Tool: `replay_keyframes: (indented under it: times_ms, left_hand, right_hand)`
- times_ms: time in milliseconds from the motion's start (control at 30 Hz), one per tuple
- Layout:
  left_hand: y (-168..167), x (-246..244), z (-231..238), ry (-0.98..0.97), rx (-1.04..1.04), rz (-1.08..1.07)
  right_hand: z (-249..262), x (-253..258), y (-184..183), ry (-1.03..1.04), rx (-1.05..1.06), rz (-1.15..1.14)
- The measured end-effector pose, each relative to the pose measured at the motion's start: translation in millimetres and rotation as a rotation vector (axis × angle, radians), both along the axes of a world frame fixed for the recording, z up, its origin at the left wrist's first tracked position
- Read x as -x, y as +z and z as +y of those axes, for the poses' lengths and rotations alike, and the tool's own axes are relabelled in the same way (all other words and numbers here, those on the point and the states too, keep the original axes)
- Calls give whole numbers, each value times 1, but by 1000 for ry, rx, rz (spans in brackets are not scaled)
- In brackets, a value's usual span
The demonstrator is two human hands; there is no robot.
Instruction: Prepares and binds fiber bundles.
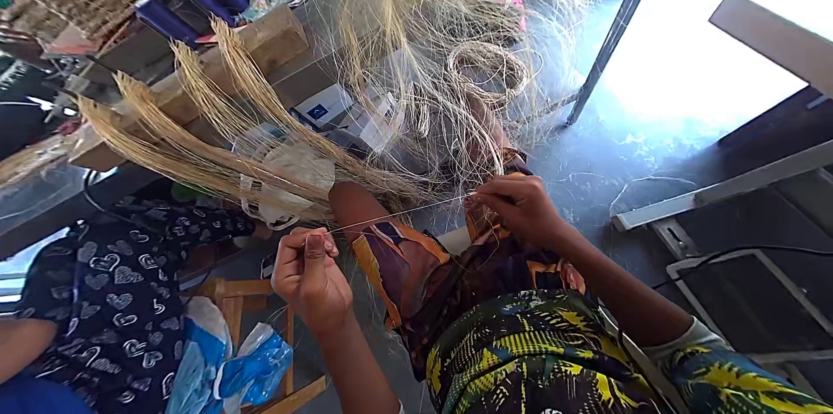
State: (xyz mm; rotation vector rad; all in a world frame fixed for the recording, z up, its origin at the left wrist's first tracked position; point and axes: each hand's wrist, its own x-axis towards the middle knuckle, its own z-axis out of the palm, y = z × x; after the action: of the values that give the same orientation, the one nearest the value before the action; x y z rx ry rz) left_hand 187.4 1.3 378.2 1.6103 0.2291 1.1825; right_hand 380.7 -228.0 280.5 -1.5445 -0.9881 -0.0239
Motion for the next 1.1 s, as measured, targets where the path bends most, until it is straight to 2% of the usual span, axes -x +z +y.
replay_keyframes:
  times_ms: [267, 467, 533, 600, 667, 733, 833, 933, 1100]
  left_hand:
    - [0, 6, 18, 67, 42, 4]
    - [-1, 21, 48, 223, 207, -40]
    - [-5, 24, 55, 377, 171, 104]
    - [-12, 25, 58, 439, 44, 320]
    - [-17, 21, 54, 341, -14, 431]
    - [-18, 14, 42, 126, -11, 484]
    - [-21, -3, 18, -136, 29, 464]
    - [-20, -14, -5, -199, 23, 403]
    - [-14, -14, -16, -273, 85, 331]
  right_hand:
    - [0, -3, 0, -37, -22, 8]
    - [2, -4, 0, -43, -16, 19]
    - [3, -3, -1, -38, -7, 23]
    - [3, -2, -1, -36, 5, 34]
    - [4, -2, -2, -30, 12, 42]
    - [4, -2, -3, -23, 4, 38]
    - [5, -1, -4, -7, -4, 29]
    - [6, -1, -4, -6, -7, 16]
    - [6, 0, -8, -7, 6, 14]
